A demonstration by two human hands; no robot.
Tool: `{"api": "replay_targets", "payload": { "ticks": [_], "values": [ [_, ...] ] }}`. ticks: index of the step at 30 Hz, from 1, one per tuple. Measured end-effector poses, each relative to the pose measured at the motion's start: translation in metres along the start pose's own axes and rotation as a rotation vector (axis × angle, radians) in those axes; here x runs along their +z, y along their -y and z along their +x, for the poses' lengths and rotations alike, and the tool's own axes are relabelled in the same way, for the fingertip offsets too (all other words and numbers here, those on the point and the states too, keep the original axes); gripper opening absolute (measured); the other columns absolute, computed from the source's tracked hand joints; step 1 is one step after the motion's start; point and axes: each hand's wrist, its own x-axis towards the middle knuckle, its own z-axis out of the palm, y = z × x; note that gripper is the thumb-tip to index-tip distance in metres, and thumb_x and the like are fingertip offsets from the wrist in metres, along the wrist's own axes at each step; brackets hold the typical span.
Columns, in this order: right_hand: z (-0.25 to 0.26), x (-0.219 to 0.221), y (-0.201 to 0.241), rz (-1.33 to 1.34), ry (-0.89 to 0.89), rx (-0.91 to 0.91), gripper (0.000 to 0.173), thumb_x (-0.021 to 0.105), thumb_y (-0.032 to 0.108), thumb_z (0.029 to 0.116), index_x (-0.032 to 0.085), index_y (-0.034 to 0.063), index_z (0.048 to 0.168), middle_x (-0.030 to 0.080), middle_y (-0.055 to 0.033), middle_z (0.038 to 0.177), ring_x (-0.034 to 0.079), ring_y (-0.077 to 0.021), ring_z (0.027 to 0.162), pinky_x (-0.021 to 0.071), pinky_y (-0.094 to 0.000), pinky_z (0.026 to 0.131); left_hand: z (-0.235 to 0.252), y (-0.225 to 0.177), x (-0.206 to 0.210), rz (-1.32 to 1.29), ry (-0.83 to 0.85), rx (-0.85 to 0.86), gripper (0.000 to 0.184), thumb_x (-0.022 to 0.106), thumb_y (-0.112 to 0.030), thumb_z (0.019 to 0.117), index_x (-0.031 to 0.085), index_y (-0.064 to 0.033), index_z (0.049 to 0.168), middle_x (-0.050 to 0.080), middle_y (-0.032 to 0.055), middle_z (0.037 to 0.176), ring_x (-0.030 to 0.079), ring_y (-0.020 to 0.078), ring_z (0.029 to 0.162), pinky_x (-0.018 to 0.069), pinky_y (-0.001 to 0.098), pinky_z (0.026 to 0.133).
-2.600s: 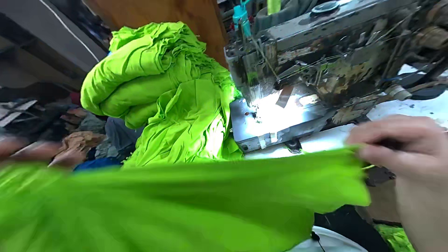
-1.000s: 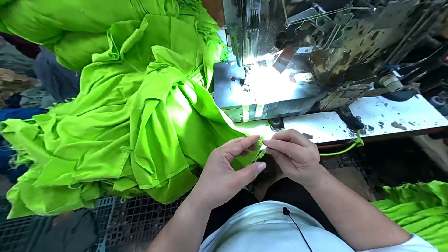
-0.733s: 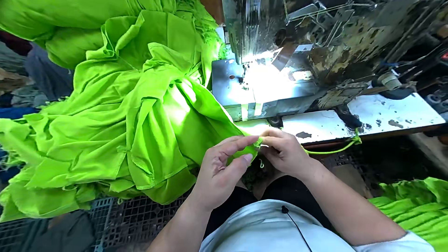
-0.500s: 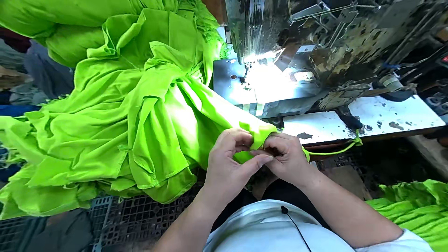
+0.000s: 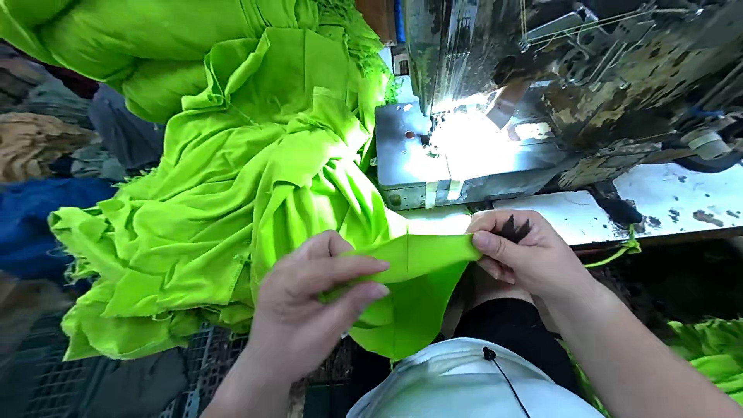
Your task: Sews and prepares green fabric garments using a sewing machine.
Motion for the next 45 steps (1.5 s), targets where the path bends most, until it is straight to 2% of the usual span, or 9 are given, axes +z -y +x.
{"api": "replay_targets", "payload": {
  "ticks": [9,13,15,17,24,28,33,41,45],
  "values": [
    [-0.008,0.011,-0.016,-0.834,-0.162,-0.623,0.022,0.067,0.019,0.1009,0.072,0.0157,0.122,0.048,-0.0044,0.084,0.048,-0.0027,0.075,0.0395,-0.0093,0.069,-0.018,0.02,0.015,0.637,-0.238,0.407,0.015,0.064,-0.016,0.1016,0.07,-0.0108,0.114,0.049,0.0056,0.077,0.05,0.0138,0.068,0.0421,0.0224,0.063],
    [-0.015,0.01,-0.011,-0.953,-0.192,-0.672,0.018,0.062,0.013,0.1021,0.072,0.0101,0.117,0.049,-0.0065,0.082,0.049,-0.0062,0.074,0.0396,-0.0106,0.068,-0.016,0.03,0.017,0.537,-0.249,0.344,0.014,0.056,-0.026,0.1068,0.065,-0.0155,0.11,0.058,0.0002,0.097,0.061,0.0092,0.096,0.0512,0.0235,0.086],
    [-0.017,0.011,-0.011,-0.958,-0.159,-0.632,0.017,0.059,0.018,0.1046,0.071,0.0094,0.114,0.049,-0.006,0.081,0.049,-0.0065,0.073,0.0406,-0.0117,0.067,-0.01,0.037,0.027,0.243,-0.235,0.21,0.017,0.051,-0.032,0.1088,0.064,-0.0212,0.11,0.063,-0.0085,0.114,0.062,0.0078,0.118,0.0531,0.0318,0.105],
    [-0.016,0.012,-0.017,-0.867,-0.094,-0.523,0.023,0.055,0.023,0.1072,0.07,0.006,0.106,0.055,-0.0049,0.077,0.053,-0.0048,0.071,0.0443,-0.0129,0.066,0.007,0.039,0.038,-0.005,-0.19,0.098,0.016,0.052,-0.032,0.108,0.066,-0.0228,0.108,0.067,-0.0117,0.108,0.065,0.0019,0.104,0.0563,0.0233,0.092],
    [0.0,0.027,-0.055,-0.139,-0.217,0.449,0.023,0.054,0.023,0.1069,0.067,0.008,0.097,0.061,0.007,0.071,0.052,0.0027,0.054,0.0449,-0.0149,0.051,0.119,0.069,0.05,0.666,0.15,-0.09,0.01,0.069,-0.009,0.094,0.074,-0.0005,0.098,0.069,0.0155,0.113,0.068,0.0297,0.103,0.0567,0.0489,0.089],
    [0.023,0.015,-0.049,-0.004,-0.284,0.393,0.017,0.052,0.018,0.1064,0.056,0.012,0.09,0.054,0.0055,0.066,0.047,-0.001,0.048,0.0421,-0.0169,0.045,0.179,0.081,0.063,0.674,0.213,-0.316,0.014,0.068,-0.009,0.0957,0.074,0.0032,0.098,0.072,0.0205,0.107,0.07,0.0354,0.102,0.0542,0.0541,0.093],
    [0.043,0.0,-0.048,0.029,-0.37,0.284,0.018,0.051,0.016,0.1051,0.059,0.0101,0.09,0.055,0.0032,0.063,0.046,-0.0038,0.045,0.0417,-0.0191,0.042,0.225,0.192,0.078,0.666,0.198,-0.082,0.024,0.069,-0.025,0.0926,0.072,-0.003,0.101,0.071,0.0165,0.097,0.07,0.0328,0.094,0.0558,0.0563,0.083],
    [0.031,0.01,-0.053,0.042,-0.294,0.335,0.017,0.051,0.016,0.1057,0.058,0.0116,0.091,0.053,0.0047,0.066,0.046,-0.0023,0.047,0.0413,-0.0178,0.044,0.235,0.194,0.074,0.642,0.337,-0.321,0.019,0.077,-0.02,0.0882,0.071,-0.0019,0.093,0.07,0.0171,0.093,0.069,0.0338,0.09,0.0539,0.0592,0.079],
    [0.049,0.007,-0.062,0.02,-0.345,0.282,0.017,0.051,0.016,0.1047,0.061,0.0099,0.091,0.058,0.0033,0.071,0.055,-0.0041,0.058,0.0482,-0.0205,0.054,0.218,0.174,0.061,0.689,0.214,-0.03,0.019,0.077,-0.022,0.0863,0.074,-0.0031,0.091,0.072,0.0166,0.092,0.069,0.034,0.09,0.0549,0.058,0.078]
  ]
}}
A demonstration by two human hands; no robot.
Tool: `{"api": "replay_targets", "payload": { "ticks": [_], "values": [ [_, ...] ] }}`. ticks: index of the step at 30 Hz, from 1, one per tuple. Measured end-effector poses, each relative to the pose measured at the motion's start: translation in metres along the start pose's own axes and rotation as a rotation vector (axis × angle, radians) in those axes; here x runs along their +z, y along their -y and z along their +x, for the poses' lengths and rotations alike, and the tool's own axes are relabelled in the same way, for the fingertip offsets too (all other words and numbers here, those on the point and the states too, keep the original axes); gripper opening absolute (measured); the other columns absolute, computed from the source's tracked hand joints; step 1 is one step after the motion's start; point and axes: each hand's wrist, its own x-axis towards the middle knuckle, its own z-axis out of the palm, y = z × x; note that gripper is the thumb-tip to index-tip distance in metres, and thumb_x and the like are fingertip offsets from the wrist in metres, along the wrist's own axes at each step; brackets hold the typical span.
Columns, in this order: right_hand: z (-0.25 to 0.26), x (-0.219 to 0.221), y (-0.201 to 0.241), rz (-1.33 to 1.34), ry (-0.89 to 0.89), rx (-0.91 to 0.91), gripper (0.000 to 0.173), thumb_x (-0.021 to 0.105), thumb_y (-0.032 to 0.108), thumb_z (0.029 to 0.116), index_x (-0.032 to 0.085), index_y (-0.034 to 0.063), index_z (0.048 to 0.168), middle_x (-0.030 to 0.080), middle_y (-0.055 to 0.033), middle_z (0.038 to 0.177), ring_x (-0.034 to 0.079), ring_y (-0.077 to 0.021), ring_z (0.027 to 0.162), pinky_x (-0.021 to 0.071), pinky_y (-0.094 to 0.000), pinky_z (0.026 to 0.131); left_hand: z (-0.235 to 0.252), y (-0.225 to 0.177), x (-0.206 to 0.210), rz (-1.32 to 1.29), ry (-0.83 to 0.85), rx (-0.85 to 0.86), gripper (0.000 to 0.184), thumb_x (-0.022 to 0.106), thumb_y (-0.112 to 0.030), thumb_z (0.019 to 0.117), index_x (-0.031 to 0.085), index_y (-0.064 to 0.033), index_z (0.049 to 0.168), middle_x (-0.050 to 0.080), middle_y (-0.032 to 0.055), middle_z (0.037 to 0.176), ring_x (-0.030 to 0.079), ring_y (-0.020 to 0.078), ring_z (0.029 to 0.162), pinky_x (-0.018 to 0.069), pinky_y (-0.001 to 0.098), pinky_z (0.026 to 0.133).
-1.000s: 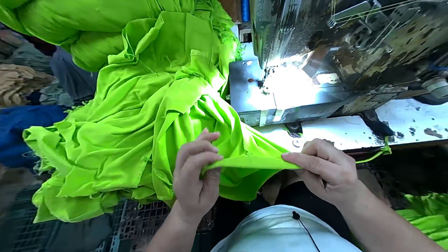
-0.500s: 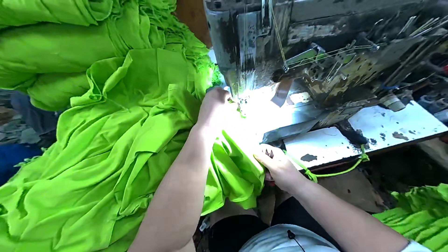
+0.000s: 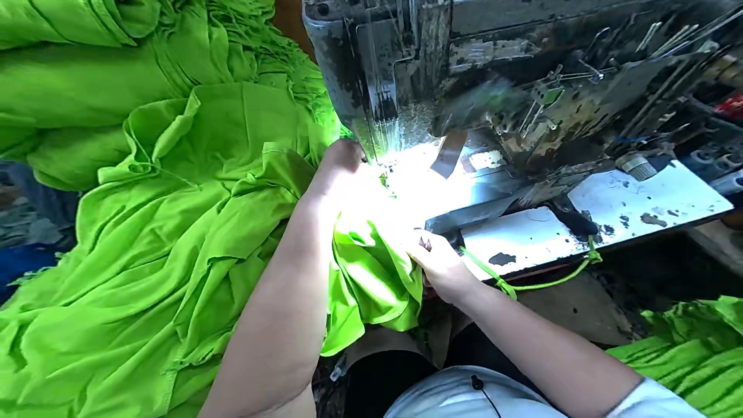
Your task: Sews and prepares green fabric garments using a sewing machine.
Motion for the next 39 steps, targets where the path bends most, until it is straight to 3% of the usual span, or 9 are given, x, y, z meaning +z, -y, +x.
{"api": "replay_targets", "payload": {
  "ticks": [3,6,10,12,17,20,23,30,39],
  "values": [
    [0.003,0.004,0.004,-0.051,-0.012,0.002,0.023,0.053,0.02,0.1065,0.058,0.0085,0.087,0.056,0.0008,0.069,0.053,-0.0058,0.055,0.0468,-0.022,0.052,-0.049,-0.084,-0.068,0.091,0.015,-0.073,0.006,0.067,-0.002,0.0931,0.072,0.001,0.095,0.07,0.0191,0.105,0.067,0.0351,0.104,0.0538,0.0545,0.091],
    [0.002,0.0,0.002,-0.099,0.007,-0.057,0.023,0.053,0.019,0.1055,0.061,0.0059,0.088,0.056,-0.0002,0.064,0.051,-0.0058,0.051,0.0455,-0.0214,0.049,-0.109,-0.12,-0.067,0.026,0.201,-0.038,0.016,0.074,-0.014,0.0905,0.072,-0.0121,0.075,0.064,0.0018,0.068,0.061,0.015,0.059,0.0499,0.0382,0.054],
    [-0.021,-0.013,-0.006,-0.248,-0.11,-0.206,0.019,0.056,0.018,0.1058,0.066,0.0046,0.116,0.066,-0.0036,0.089,0.055,-0.0066,0.058,0.0489,-0.0226,0.052,-0.154,-0.144,-0.053,0.118,0.713,-0.298,0.038,0.067,-0.024,0.1012,0.066,-0.0011,0.132,0.068,0.0218,0.122,0.066,0.0383,0.113,0.0496,0.0573,0.098],
    [-0.04,-0.021,-0.01,-0.341,-0.17,-0.327,0.022,0.057,0.012,0.1035,0.066,0.0057,0.123,0.069,-0.0046,0.108,0.06,-0.0053,0.067,0.0526,-0.0217,0.059,-0.185,-0.124,-0.036,0.099,0.622,-0.279,0.03,0.07,-0.032,0.0984,0.075,-0.0068,0.114,0.07,0.015,0.104,0.069,0.0325,0.095,0.0559,0.055,0.084],
    [-0.08,-0.029,-0.017,-0.531,-0.099,-0.499,0.024,0.051,0.004,0.1013,0.069,0.0022,0.116,0.066,-0.0041,0.094,0.056,-0.0035,0.065,0.052,-0.0196,0.059,-0.222,-0.121,-0.021,-0.094,0.385,-0.233,0.014,0.071,-0.021,0.0962,0.076,-0.0078,0.097,0.07,0.0088,0.098,0.069,0.0229,0.085,0.0581,0.0474,0.076],
    [-0.096,-0.032,-0.003,-0.893,0.014,-0.159,0.02,0.053,0.016,0.1031,0.061,0.0076,0.119,0.061,-0.0033,0.079,0.06,-0.0149,0.067,0.0551,-0.0356,0.064,-0.236,-0.128,-0.015,-0.292,0.17,-0.144,0.013,0.064,-0.009,0.0921,0.073,-0.008,0.101,0.071,0.002,0.092,0.068,0.0052,0.072,0.0604,0.0251,0.066],
    [-0.106,-0.036,0.012,-0.957,0.086,0.091,0.027,0.063,0.022,0.1022,0.058,0.0051,0.122,0.065,-0.0124,0.1,0.067,-0.0251,0.09,0.0575,-0.0461,0.082,-0.246,-0.138,-0.014,-0.369,0.034,0.048,0.016,0.064,-0.01,0.0963,0.077,-0.0065,0.105,0.071,0.0047,0.103,0.069,0.0032,0.09,0.0595,0.0186,0.08],
    [-0.119,-0.043,-0.007,-0.963,-0.109,-1.008,0.018,0.066,0.019,0.0997,0.072,0.0025,0.103,0.071,-0.0102,0.098,0.069,-0.0176,0.092,0.0585,-0.0304,0.082,-0.254,-0.151,-0.018,-0.553,-0.098,0.303,0.015,0.064,-0.012,0.1021,0.075,-0.0124,0.111,0.048,0.0138,0.155,0.059,0.0158,0.13,0.0536,0.0325,0.107],
    [-0.116,-0.031,-0.011,-0.99,-0.011,-1.198,0.013,0.059,0.009,0.101,0.072,0.005,0.102,0.073,-0.009,0.094,0.068,-0.0196,0.086,0.0538,-0.0314,0.076,-0.253,-0.16,-0.016,-0.661,0.025,0.325,0.016,0.065,-0.015,0.1017,0.077,-0.0173,0.112,0.036,0.0169,0.163,0.043,0.0228,0.147,0.0433,0.0389,0.118]
  ]
}}
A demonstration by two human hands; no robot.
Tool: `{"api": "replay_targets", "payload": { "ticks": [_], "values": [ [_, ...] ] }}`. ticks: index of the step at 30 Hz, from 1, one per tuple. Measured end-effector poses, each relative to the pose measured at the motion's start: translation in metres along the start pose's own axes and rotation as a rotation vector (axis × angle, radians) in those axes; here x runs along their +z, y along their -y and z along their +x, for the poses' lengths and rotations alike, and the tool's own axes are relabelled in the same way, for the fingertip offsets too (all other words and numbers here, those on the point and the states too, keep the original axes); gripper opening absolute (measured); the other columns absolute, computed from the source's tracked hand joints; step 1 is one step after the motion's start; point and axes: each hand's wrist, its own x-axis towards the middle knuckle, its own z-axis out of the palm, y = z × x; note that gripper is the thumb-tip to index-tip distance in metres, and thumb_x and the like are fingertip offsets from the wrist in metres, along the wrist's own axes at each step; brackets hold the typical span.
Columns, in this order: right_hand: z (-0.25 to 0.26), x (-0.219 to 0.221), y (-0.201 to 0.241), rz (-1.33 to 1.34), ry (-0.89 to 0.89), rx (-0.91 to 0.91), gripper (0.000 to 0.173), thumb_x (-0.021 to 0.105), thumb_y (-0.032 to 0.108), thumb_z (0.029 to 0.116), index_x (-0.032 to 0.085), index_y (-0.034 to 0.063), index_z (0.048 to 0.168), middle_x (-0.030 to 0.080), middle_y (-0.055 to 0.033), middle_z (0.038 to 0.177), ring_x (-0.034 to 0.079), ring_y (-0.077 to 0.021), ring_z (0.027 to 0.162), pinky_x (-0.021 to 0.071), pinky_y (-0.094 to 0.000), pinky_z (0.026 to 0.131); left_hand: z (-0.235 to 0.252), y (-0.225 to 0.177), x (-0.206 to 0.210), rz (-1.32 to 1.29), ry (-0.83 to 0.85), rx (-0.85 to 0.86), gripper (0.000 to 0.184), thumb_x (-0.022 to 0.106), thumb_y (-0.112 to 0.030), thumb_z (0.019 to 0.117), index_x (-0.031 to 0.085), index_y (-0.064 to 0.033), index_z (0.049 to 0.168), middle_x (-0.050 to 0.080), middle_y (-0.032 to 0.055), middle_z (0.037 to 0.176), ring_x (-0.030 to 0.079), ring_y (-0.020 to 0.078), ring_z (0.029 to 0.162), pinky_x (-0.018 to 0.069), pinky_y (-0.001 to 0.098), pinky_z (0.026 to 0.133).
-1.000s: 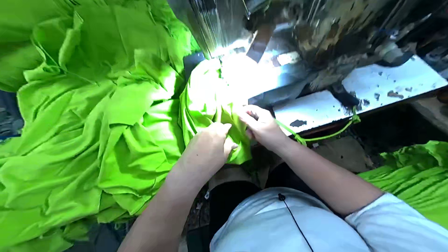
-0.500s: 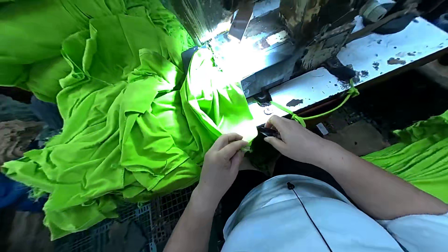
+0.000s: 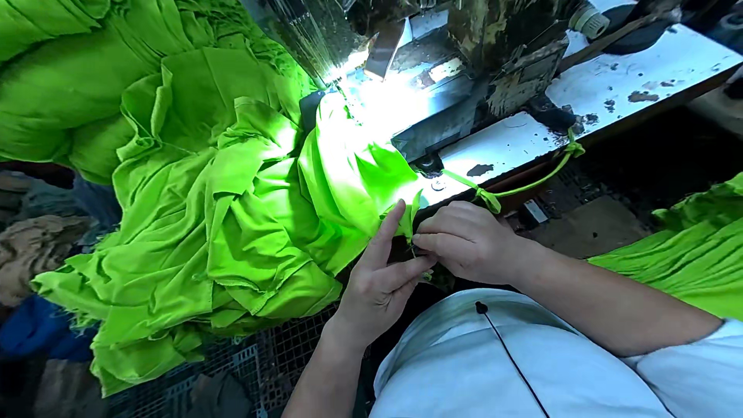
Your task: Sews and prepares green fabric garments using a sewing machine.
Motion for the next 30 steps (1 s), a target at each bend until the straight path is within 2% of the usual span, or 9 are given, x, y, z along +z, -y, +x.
{"api": "replay_targets", "payload": {
  "ticks": [4,6,11,14,17,20,23,26,30],
  "values": [
    [0.001,0.0,-0.006,0.098,0.0,0.054,0.015,0.06,0.008,0.1007,0.073,0.0034,0.098,0.074,-0.0095,0.094,0.069,-0.0177,0.089,0.0548,-0.0288,0.08,-0.001,0.0,-0.013,0.139,0.064,-0.015,0.028,0.06,-0.01,0.1027,0.071,-0.0188,0.127,0.04,0.0181,0.16,0.049,0.0218,0.142,0.0465,0.0358,0.115],
    [0.004,-0.006,-0.015,0.167,-0.019,0.125,0.015,0.063,0.013,0.1003,0.073,0.0016,0.098,0.072,-0.0099,0.095,0.069,-0.0142,0.09,0.0565,-0.0252,0.083,0.002,-0.007,-0.047,0.465,0.063,-0.005,0.029,0.055,-0.011,0.1042,0.067,-0.0151,0.13,0.058,0.0157,0.145,0.063,0.0197,0.127,0.0543,0.0331,0.103],
    [0.035,-0.027,-0.057,0.195,-0.063,0.285,0.039,0.072,0.032,0.094,0.07,-0.0022,0.112,0.061,-0.0025,0.082,0.049,0.0002,0.066,0.0419,-0.0123,0.058,0.026,-0.052,-0.235,0.944,-0.054,-0.068,0.029,0.058,-0.015,0.0996,0.067,0.0089,0.114,0.068,0.027,0.112,0.067,0.0334,0.107,0.0536,0.0465,0.095],
    [0.066,-0.014,-0.083,0.072,-0.081,0.318,0.019,0.068,0.016,0.0933,0.077,0.0006,0.101,0.065,-0.0049,0.078,0.057,-0.0055,0.065,0.0502,-0.0179,0.06,0.039,-0.044,-0.307,1.005,-0.199,-0.045,0.034,0.054,-0.017,0.1021,0.062,0.0154,0.108,0.064,0.0313,0.103,0.063,0.0251,0.092,0.0519,0.0345,0.084],
    [0.1,0.008,-0.091,0.056,-0.046,0.335,0.014,0.065,0.004,0.0926,0.078,0.0007,0.098,0.07,-0.009,0.084,0.064,-0.0126,0.068,0.0568,-0.0265,0.064,0.049,-0.032,-0.315,0.945,-0.319,-0.052,0.034,0.056,-0.022,0.1027,0.065,0.0102,0.111,0.065,0.0249,0.107,0.063,0.0171,0.092,0.0512,0.0292,0.083],
    [0.129,0.028,-0.095,0.056,0.101,0.373,0.025,0.062,0.002,0.0963,0.074,0.0017,0.119,0.075,-0.015,0.105,0.073,-0.0232,0.083,0.062,-0.0402,0.079,0.05,-0.025,-0.316,0.701,-0.367,-0.027,0.029,0.059,-0.027,0.1012,0.064,-0.0028,0.115,0.064,0.001,0.117,0.061,-0.0015,0.101,0.0506,0.0165,0.089],
    [0.155,0.036,-0.098,0.043,0.423,0.574,0.033,0.056,0.01,0.1041,0.066,0.0057,0.135,0.072,-0.0186,0.115,0.071,-0.0334,0.101,0.0562,-0.0521,0.09,0.046,-0.015,-0.318,0.38,-0.421,-0.032,0.023,0.064,-0.029,0.0994,0.065,-0.0157,0.118,0.068,-0.0121,0.113,0.064,-0.0017,0.102,0.0534,0.018,0.091],
    [0.167,0.036,-0.097,0.155,0.579,0.728,0.017,0.058,0.014,0.1039,0.069,0.006,0.114,0.07,-0.0122,0.099,0.069,-0.0248,0.085,0.0581,-0.047,0.077,0.046,-0.01,-0.324,0.158,-0.48,-0.187,0.016,0.059,-0.027,0.1006,0.066,-0.0219,0.114,0.069,-0.0145,0.105,0.065,-0.0026,0.097,0.054,0.0167,0.086],
    [0.145,0.025,-0.09,0.397,0.56,0.832,0.017,0.066,0.022,0.0998,0.075,0.0071,0.101,0.072,-0.003,0.08,0.065,-0.01,0.068,0.0554,-0.035,0.069,0.045,0.001,-0.326,0.175,-0.544,-0.293,0.021,0.049,-0.023,0.1061,0.064,-0.013,0.116,0.066,-0.0107,0.104,0.063,-0.0041,0.097,0.052,0.0158,0.087]
  ]
}}
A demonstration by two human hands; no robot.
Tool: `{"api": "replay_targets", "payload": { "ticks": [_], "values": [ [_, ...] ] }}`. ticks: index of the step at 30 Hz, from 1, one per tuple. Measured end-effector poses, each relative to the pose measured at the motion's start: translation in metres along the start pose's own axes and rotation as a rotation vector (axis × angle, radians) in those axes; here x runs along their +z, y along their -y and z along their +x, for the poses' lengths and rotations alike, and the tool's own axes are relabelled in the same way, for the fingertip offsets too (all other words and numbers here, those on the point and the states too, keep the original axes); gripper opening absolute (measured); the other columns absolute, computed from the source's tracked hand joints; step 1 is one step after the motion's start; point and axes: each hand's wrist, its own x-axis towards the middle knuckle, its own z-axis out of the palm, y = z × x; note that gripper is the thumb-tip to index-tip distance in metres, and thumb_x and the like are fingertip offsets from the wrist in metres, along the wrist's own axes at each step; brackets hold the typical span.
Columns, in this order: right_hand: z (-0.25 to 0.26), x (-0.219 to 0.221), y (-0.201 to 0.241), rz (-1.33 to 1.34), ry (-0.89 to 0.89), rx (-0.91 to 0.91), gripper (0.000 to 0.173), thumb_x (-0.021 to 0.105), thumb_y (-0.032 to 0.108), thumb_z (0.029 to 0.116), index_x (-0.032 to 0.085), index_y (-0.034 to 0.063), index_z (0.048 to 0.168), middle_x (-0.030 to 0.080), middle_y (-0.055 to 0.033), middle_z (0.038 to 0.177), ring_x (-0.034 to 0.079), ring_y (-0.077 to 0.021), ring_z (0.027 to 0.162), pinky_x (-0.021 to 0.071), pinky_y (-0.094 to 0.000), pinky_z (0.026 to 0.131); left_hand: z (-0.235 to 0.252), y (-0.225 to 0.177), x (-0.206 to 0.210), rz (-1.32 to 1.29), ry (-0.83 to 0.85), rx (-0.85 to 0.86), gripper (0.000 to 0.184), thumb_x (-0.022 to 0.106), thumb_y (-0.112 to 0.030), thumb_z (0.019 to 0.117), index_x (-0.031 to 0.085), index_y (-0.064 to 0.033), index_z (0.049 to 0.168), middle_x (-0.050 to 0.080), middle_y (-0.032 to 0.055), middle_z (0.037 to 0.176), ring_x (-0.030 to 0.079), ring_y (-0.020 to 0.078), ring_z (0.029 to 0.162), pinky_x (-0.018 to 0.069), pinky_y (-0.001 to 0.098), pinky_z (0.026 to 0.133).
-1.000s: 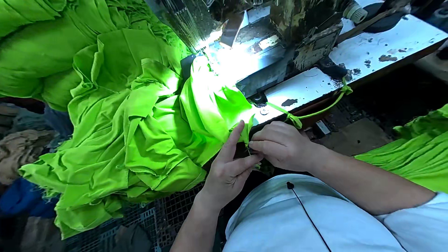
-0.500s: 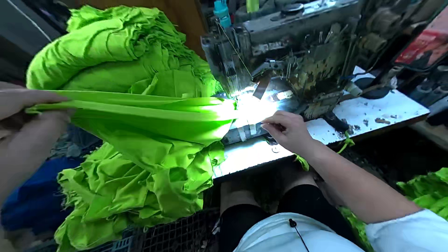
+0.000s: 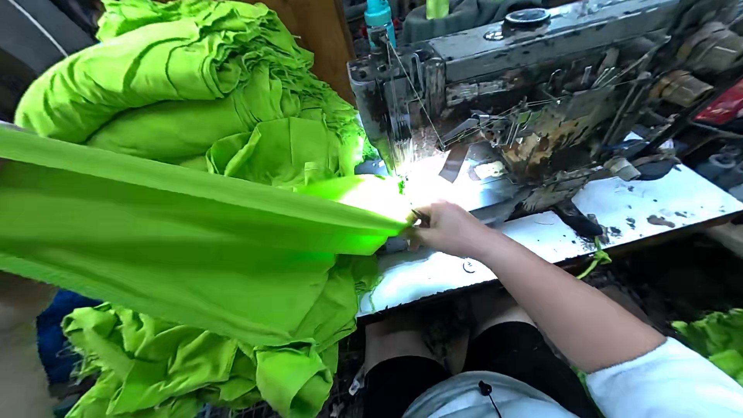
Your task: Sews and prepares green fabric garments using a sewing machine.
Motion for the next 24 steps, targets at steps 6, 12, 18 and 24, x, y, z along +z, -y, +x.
{"api": "replay_targets", "payload": {
  "ticks": [6,12,18,24],
  "values": [
    [-0.014,0.03,-0.05,0.159,-0.23,-0.243,0.019,0.067,0.018,0.0938,0.075,0.0022,0.088,0.068,-0.0008,0.073,0.059,0.0005,0.064,0.0515,-0.0202,0.064,0.025,0.001,0.031,0.101,0.232,0.291,0.008,0.064,-0.022,0.0974,0.07,-0.0204,0.103,0.068,-0.01,0.108,0.064,0.0037,0.104,0.0531,0.0218,0.092],
    [-0.012,0.041,-0.057,0.169,-0.296,-0.399,0.017,0.067,0.013,0.0919,0.075,0.0004,0.084,0.068,-0.0033,0.072,0.058,0.0012,0.063,0.0499,-0.0168,0.062,0.026,-0.004,0.061,0.269,0.298,0.356,0.017,0.068,-0.024,0.096,0.072,-0.009,0.102,0.065,-0.0063,0.108,0.061,-0.0006,0.103,0.0505,0.0184,0.092],
    [-0.015,0.046,-0.059,0.108,-0.347,-0.512,0.014,0.068,0.01,0.0892,0.075,-0.0002,0.083,0.07,-0.0079,0.077,0.061,-0.0032,0.067,0.0503,-0.018,0.065,0.01,-0.038,0.106,0.438,0.398,0.363,0.018,0.065,-0.015,0.0879,0.076,-0.0009,0.092,0.07,0.003,0.097,0.063,0.0016,0.092,0.0521,0.0184,0.083],
    [-0.019,0.048,-0.058,0.058,-0.325,-0.509,0.014,0.067,0.011,0.0905,0.076,0.001,0.086,0.072,-0.0084,0.08,0.063,-0.0045,0.069,0.0514,-0.0187,0.066,0.006,-0.016,0.13,0.753,0.491,0.665,0.025,0.055,-0.018,0.0962,0.077,-0.0076,0.097,0.072,0.0074,0.096,0.07,0.0206,0.078,0.0552,0.0401,0.062]
  ]
}}
